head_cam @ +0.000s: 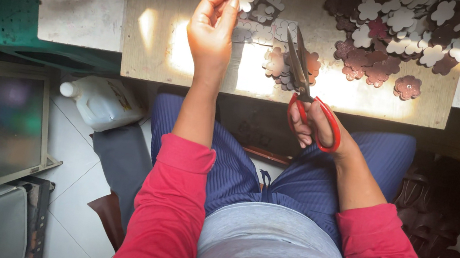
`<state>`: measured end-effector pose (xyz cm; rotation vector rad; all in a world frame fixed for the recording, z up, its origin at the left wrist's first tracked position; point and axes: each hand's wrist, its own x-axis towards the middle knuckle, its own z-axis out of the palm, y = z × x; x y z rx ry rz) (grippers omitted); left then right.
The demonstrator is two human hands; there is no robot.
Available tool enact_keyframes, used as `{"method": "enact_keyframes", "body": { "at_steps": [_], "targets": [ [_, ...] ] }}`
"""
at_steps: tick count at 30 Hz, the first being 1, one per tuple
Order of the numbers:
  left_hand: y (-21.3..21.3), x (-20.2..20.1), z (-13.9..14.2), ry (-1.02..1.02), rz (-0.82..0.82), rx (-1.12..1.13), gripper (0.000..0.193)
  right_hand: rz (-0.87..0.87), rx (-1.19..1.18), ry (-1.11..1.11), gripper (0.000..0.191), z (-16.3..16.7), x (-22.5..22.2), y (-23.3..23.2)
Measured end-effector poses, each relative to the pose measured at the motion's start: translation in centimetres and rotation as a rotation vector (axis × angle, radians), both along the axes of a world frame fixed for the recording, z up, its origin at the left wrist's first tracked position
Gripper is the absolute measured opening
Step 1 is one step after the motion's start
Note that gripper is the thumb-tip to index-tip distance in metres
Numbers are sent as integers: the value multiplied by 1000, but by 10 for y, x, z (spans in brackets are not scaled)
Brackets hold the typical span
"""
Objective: The person sits cross-legged on the floor and uses red-handled scissors to cut flower-shaped pieces from white paper. They repeatedly pick up paper sheets, cut along the outlines, and place the finished shapes onto a wooden board in front of them.
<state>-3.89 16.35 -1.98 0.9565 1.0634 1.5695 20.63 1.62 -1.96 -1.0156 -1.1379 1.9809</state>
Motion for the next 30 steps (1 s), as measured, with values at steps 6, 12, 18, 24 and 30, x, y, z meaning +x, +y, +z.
{"method": "enact_keyframes", "body": {
  "at_steps": [6, 12, 18, 24, 30],
  "targets": [
    [-30, 21, 8, 1149, 285, -214, 72, -10, 3, 11, 71, -8, 0, -3],
    [-48, 24, 8, 1291, 363, -35, 55, 6, 26, 31, 73, -13, 1, -3],
    [-44, 8, -4, 1128, 260, -171, 38, -1, -26, 68, 74, -14, 0, -3],
    [-33, -2, -6, 1072, 286, -51, 58, -13, -29, 91, 72, -18, 1, -5],
    [-40, -5, 2, 1312, 322, 8, 74, -32, -7, 77, 72, -22, 1, -8]
  ]
}}
